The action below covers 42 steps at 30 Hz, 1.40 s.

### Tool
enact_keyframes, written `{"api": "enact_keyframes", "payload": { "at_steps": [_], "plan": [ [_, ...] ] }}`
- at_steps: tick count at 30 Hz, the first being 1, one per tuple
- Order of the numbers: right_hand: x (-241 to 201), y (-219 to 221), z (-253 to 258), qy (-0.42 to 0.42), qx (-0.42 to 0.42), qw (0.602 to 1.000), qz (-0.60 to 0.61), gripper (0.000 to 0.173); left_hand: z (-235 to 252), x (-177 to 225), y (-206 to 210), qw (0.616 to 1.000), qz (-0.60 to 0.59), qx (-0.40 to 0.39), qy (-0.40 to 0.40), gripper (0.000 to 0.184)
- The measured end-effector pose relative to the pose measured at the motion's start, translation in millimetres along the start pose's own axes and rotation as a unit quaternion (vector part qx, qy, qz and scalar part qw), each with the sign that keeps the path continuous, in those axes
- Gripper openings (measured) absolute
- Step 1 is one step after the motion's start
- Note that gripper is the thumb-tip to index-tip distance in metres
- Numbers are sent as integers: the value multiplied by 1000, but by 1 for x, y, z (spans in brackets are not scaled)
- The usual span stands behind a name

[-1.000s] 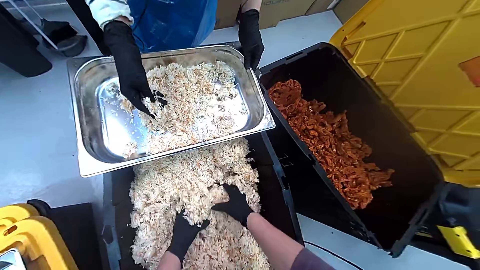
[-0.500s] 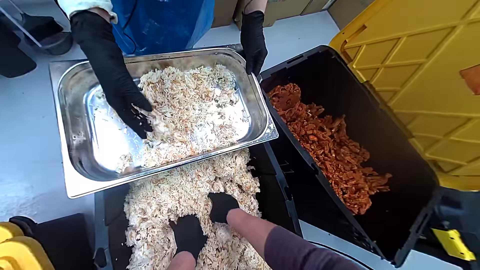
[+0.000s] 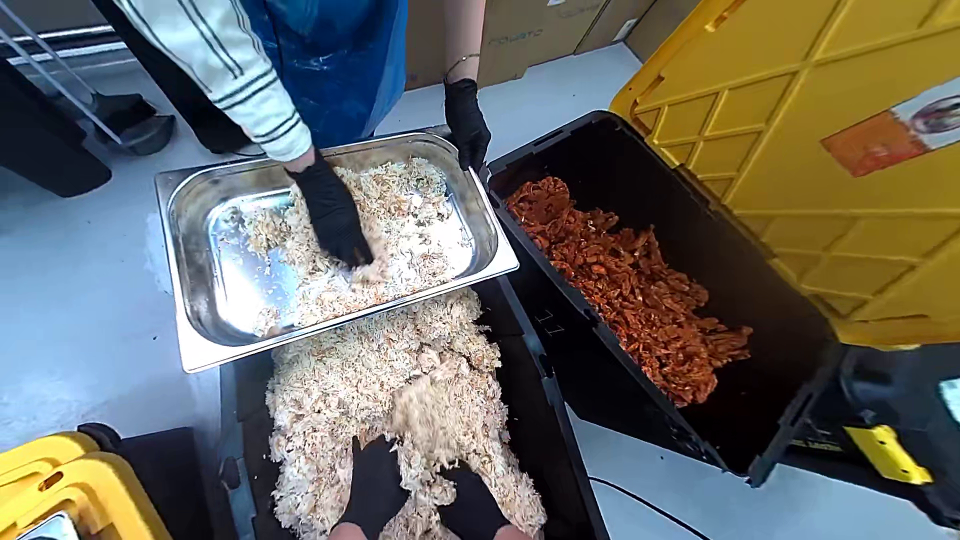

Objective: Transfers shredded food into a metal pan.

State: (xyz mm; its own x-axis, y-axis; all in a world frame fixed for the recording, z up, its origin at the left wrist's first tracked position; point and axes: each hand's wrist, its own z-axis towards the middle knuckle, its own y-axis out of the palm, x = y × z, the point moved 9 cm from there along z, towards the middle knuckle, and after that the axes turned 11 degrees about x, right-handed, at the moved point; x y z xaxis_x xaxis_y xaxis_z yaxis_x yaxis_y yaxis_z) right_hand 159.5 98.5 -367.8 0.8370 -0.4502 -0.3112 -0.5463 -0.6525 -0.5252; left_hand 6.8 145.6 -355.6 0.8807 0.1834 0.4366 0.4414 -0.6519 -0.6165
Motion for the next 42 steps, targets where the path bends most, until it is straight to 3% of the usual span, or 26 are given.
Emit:
{"api": "enact_keyframes", "payload": {
  "at_steps": [4,6,8,11,14,16,19,25,28,30,32,36,40,42],
  "plan": [
    [22,-60,17,-21,115,988,105,112,20,-27,-35,988,-134,64,-39,106],
    [41,-91,46,37,134,977,163,121,42,-26,-40,987,-141,51,-49,121],
    [58,-107,91,92,146,962,214,120,66,-11,-42,993,-107,29,-49,120],
    [74,-100,150,146,169,935,276,115,88,9,-24,997,-61,-16,-53,113],
    [87,-91,162,175,174,925,290,107,98,20,-7,995,-34,-51,-74,113],
    [87,-87,139,176,160,915,326,105,98,17,5,991,-104,-46,-73,115],
    [68,-81,93,198,134,888,393,81,87,7,16,966,-245,-29,-76,115],
    [-8,-90,43,167,53,846,504,60,52,-8,-8,857,-498,-11,-130,106],
    [-27,-90,28,150,30,848,508,58,39,-12,-15,836,-529,-16,-143,102],
    [-28,-87,23,137,5,864,484,73,29,-10,-19,834,-535,-15,-136,100],
    [-26,-82,14,134,-18,868,477,75,16,-8,-19,830,-542,-11,-131,100],
    [-14,-65,-17,152,-46,862,482,42,-9,-6,-7,815,-563,-9,-140,107],
    [-3,-36,-34,194,-96,856,469,33,-19,5,-3,823,-550,-21,-136,99],
    [-4,-37,-25,185,-81,862,464,21,-22,7,-3,824,-544,-7,-160,92]
  ]
}}
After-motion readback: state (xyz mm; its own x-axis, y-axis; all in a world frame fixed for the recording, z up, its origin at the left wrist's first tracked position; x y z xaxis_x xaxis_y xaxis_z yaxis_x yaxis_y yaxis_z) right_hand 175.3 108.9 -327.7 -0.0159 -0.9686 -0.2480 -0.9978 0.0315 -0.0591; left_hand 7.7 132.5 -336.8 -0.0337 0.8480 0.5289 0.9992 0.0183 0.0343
